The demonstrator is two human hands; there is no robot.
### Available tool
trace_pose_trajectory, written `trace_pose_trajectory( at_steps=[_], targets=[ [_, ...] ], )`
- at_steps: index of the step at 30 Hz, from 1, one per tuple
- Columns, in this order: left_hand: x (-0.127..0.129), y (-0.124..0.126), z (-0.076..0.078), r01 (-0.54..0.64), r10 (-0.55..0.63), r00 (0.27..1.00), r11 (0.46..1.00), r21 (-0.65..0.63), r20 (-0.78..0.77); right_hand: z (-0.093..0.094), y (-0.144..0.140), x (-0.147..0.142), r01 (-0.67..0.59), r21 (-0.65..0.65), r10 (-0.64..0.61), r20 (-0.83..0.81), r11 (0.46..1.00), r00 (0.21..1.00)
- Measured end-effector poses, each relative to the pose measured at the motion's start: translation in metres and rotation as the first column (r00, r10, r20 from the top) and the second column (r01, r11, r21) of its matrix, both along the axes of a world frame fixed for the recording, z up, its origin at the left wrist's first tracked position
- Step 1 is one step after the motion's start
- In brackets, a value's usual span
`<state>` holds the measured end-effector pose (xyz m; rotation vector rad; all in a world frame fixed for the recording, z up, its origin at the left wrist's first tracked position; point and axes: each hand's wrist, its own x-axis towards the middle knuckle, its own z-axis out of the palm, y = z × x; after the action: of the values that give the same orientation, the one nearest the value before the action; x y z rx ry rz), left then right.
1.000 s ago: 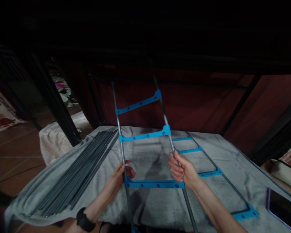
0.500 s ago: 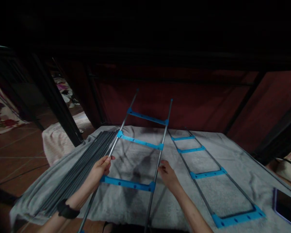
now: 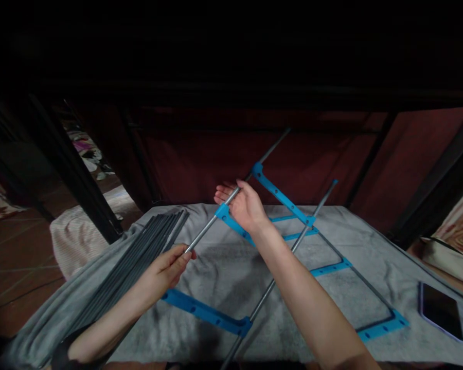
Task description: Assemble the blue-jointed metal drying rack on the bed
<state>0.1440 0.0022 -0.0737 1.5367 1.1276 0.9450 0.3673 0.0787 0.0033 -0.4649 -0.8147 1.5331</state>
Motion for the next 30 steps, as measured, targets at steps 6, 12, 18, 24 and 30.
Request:
trace_pose_trajectory(
  at_steps=[6,12,18,24,30],
  targets=[
    [0.005,-0.002,0.006,0.148,-0.143,0.989,0.976,-0.161,0.041,0.011,-0.009,-0.002,-0.007,-0.051,-0.002,-0.176,0.999,0.984],
    [0.014,-0.009,0.007,0.176,-0.177,0.984,0.966,-0.188,0.008,0.006,-0.022,0.007,-0.085,-0.002,0.082,-0.239,0.996,0.968],
    [0.021,-0.014,0.007,0.161,-0.158,0.987,0.963,-0.218,0.031,0.013,-0.032,0.016,-0.158,0.074,0.172,-0.248,0.985,0.953],
    [0.027,-0.012,0.005,0.188,-0.171,0.982,0.94,-0.284,0.086,0.018,-0.041,0.02,-0.141,0.094,0.159,-0.214,0.986,0.964],
    [0.034,-0.016,0.011,0.191,-0.166,0.98,0.934,-0.303,0.109,0.021,-0.044,0.025,-0.176,0.13,0.2,-0.202,0.976,0.959]
  ],
)
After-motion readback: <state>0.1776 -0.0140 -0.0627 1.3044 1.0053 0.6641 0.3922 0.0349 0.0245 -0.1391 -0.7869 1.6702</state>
